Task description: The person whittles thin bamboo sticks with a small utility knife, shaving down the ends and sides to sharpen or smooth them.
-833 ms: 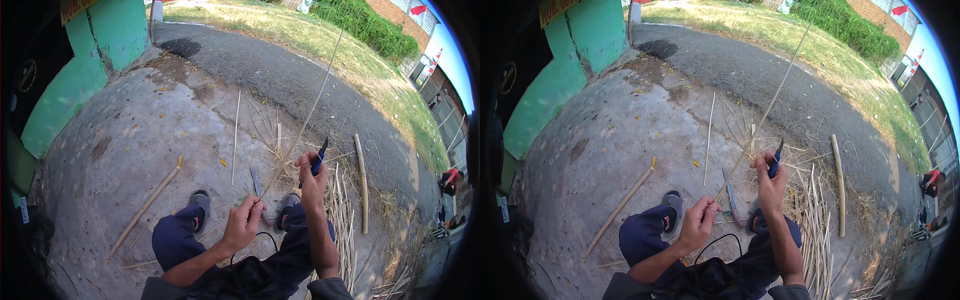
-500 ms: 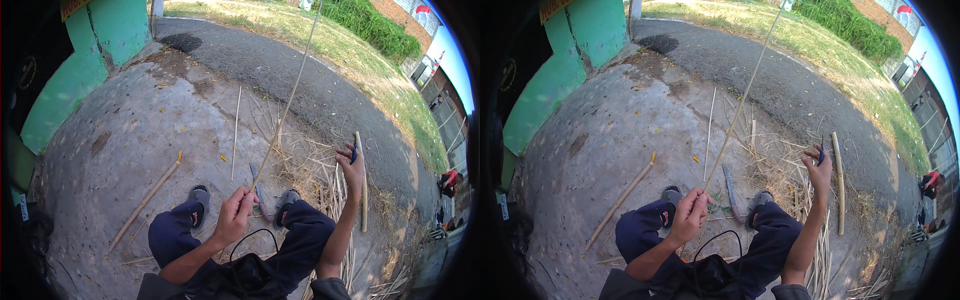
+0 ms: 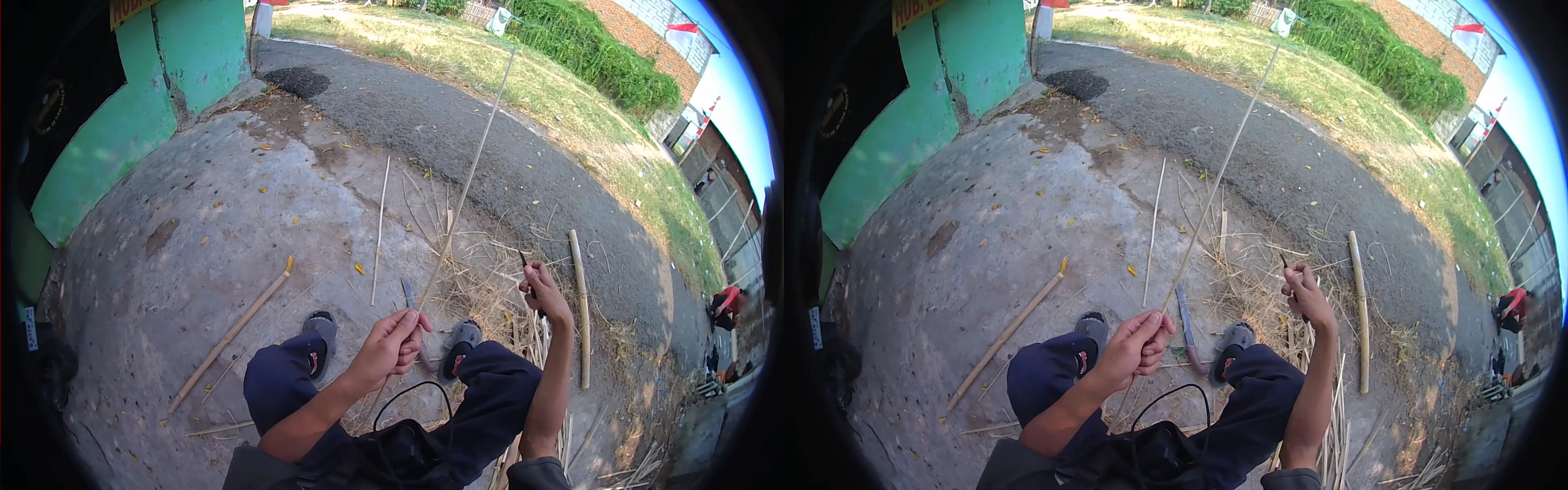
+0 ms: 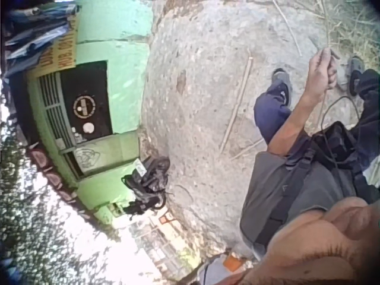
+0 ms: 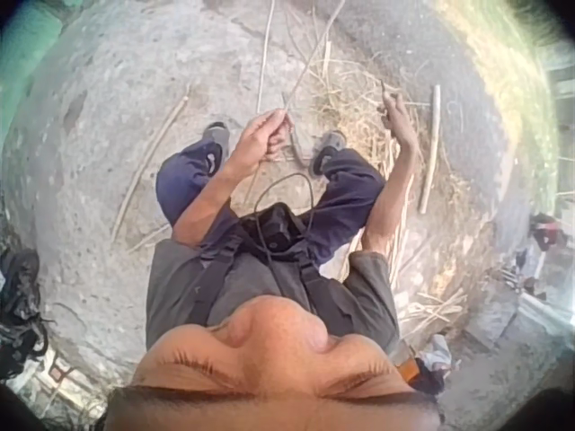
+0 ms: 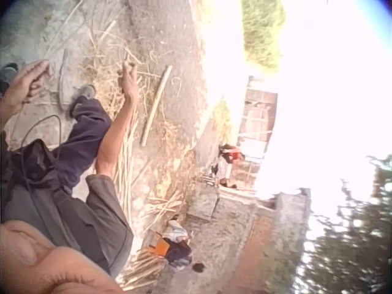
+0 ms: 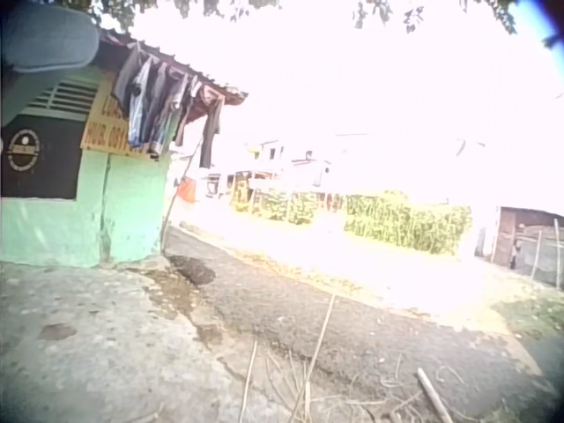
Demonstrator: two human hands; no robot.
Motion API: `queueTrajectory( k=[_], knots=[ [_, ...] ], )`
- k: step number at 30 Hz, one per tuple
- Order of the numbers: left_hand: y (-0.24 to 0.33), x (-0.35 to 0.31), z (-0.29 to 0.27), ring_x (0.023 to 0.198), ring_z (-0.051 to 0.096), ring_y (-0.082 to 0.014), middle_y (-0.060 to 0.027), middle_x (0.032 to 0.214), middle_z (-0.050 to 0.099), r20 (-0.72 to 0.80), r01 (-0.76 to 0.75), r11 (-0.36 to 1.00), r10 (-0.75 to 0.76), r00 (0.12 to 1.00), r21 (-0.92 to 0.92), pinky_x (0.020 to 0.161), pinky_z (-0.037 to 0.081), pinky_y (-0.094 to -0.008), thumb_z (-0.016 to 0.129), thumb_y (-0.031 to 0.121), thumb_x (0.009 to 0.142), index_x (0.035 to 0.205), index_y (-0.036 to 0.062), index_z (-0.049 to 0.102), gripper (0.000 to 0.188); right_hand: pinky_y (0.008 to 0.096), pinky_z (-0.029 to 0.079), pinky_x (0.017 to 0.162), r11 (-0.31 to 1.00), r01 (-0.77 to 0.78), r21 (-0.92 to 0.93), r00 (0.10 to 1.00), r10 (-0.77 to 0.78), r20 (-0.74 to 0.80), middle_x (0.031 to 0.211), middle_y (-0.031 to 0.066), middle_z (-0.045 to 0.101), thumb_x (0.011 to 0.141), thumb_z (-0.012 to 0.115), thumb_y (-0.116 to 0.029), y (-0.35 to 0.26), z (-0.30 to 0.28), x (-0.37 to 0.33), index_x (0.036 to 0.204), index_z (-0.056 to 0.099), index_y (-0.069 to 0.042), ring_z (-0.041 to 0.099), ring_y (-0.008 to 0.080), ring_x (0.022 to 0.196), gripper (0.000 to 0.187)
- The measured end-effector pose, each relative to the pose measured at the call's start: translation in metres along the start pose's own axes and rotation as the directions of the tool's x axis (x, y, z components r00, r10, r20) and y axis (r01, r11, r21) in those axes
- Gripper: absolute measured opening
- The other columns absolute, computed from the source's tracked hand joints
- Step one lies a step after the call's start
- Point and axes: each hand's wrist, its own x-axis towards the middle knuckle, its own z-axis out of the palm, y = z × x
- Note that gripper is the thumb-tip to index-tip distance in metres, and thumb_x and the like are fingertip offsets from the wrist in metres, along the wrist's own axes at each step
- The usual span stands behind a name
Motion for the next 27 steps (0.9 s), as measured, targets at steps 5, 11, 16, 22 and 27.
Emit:
queueTrajectory(
  k=[5,11,16,22,27],
  knots=[
    [-0.006,0.012,0.003,0.054,0.024,-0.0035,0.0062,0.075,0.031,0.088,0.039,0.997,-0.033,0.996,-0.059,0.047,0.023,-0.0225,0.042,0.03,0.118,0.12,0.0069,0.057,0.027,0.038,0.046,0.066,0.818,0.193,-0.542,0.854,-0.412,-0.318,0.081,0.0104,0.062,0.11,0.058,-0.044,-0.022,0.054,-0.01,0.118,0.059,0.001,0.057,0.0211,0.069,0.046],
    [-0.004,0.009,0.006,0.054,0.025,-0.0042,0.0065,0.071,0.032,-0.048,-0.034,0.998,0.031,0.998,-0.059,0.048,0.024,-0.0231,0.044,0.03,0.117,0.11,0.0086,0.054,0.024,0.0338,0.042,0.067,0.801,0.525,-0.288,0.81,-0.574,-0.119,0.077,0.0075,0.057,0.111,0.053,-0.031,-0.051,0.133,-0.044,0.113,0.063,0.001,0.053,0.0171,0.072,0.034],
    [-0.008,0.013,-0.002,0.054,0.025,-0.0036,0.0066,0.068,0.033,-0.04,-0.105,0.994,0.106,0.994,0.033,0.047,0.024,-0.0233,0.044,0.03,0.118,0.106,0.0095,0.052,0.025,0.0409,0.052,0.072,0.573,0.682,-0.455,0.684,-0.72,0.118,0.087,0.0169,0.068,0.105,0.063,-0.025,-0.059,0.158,-0.058,0.114,0.064,0.0,0.069,0.0349,0.077,0.027],
    [-0.005,0.01,-0.003,0.052,0.026,-0.003,0.0068,0.067,0.034,-0.053,-0.085,0.991,0.091,0.994,0.104,0.046,0.024,-0.0231,0.043,0.031,0.118,0.104,0.0081,0.053,0.029,0.0414,0.055,0.062,0.491,0.712,-0.503,0.654,-0.724,0.219,0.089,0.0149,0.072,0.097,0.076,-0.023,-0.065,0.171,-0.06,0.115,0.067,-0.004,0.071,0.0352,0.071,0.028],
    [-0.006,0.011,-0.004,0.053,0.031,-0.002,0.0067,0.067,0.038,-0.039,-0.077,0.992,0.081,0.996,0.1,0.047,0.029,-0.0229,0.044,0.027,0.118,0.102,0.0049,0.056,0.029,0.0411,0.055,0.06,0.468,0.714,-0.521,0.643,-0.732,0.224,0.09,0.0124,0.073,0.096,0.077,-0.025,-0.066,0.172,-0.06,0.111,0.068,-0.005,0.072,0.0338,0.069,0.026]
  ],
)
